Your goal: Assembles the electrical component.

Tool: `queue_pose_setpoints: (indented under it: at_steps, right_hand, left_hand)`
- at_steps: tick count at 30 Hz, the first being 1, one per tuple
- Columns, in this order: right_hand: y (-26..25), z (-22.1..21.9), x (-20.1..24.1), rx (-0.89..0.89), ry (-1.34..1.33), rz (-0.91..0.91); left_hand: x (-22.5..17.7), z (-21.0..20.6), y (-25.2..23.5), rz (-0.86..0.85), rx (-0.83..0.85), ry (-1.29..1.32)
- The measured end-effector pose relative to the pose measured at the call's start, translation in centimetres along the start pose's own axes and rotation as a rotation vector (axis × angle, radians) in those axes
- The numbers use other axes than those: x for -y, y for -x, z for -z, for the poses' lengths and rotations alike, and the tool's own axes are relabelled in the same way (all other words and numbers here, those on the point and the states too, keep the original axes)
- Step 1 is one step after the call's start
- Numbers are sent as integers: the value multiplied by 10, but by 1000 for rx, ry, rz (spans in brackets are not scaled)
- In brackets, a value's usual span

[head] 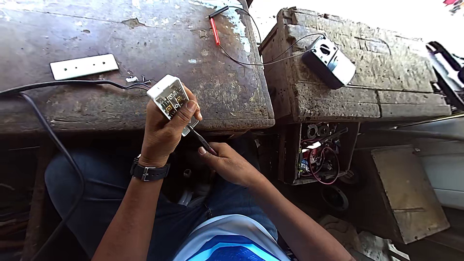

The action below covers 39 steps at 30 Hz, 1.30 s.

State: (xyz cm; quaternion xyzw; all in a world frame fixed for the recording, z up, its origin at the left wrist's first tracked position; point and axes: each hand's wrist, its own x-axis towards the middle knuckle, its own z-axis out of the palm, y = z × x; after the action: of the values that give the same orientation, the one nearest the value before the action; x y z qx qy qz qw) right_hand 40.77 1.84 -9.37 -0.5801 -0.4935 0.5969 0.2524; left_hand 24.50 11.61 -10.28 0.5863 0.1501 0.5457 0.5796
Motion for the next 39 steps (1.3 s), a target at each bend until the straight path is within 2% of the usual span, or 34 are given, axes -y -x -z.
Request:
queue_pose_setpoints:
  at_steps: [4,8,13,20,23,27,31,36,39]
  right_hand:
    - [-4,-8,-3,-16,-73,13]
    - [-6,-5,-2,-89,102,16]
    - [-12,-12,-21,-140,97,158]
    - [-4,-17,-8,-173,108,42]
    - [-11,-21,-15,-219,110,45]
    - [-24,-23,-31,-312,220,153]
    - [-39,-26,-40,-420,298,347]
    - [-33,-25,-37,-324,109,335]
    - [-23,-29,-36,-375,107,330]
  left_hand:
    - [-1,-3,0,-16,6,-49]
    - [-2,-4,-2,-22,8,-73]
    - [-2,-3,-1,33,-63,83]
    - [-2,-3,-1,12,-18,-5]
    - [-2,-5,-3,-1,-15,-29]
    - [-7,-3,-3,113,-69,150]
    - [-12,4,-5,277,-235,446]
    - [-14,0,-5,275,-236,417]
    - [-12,-4,-2,212,-207,342]
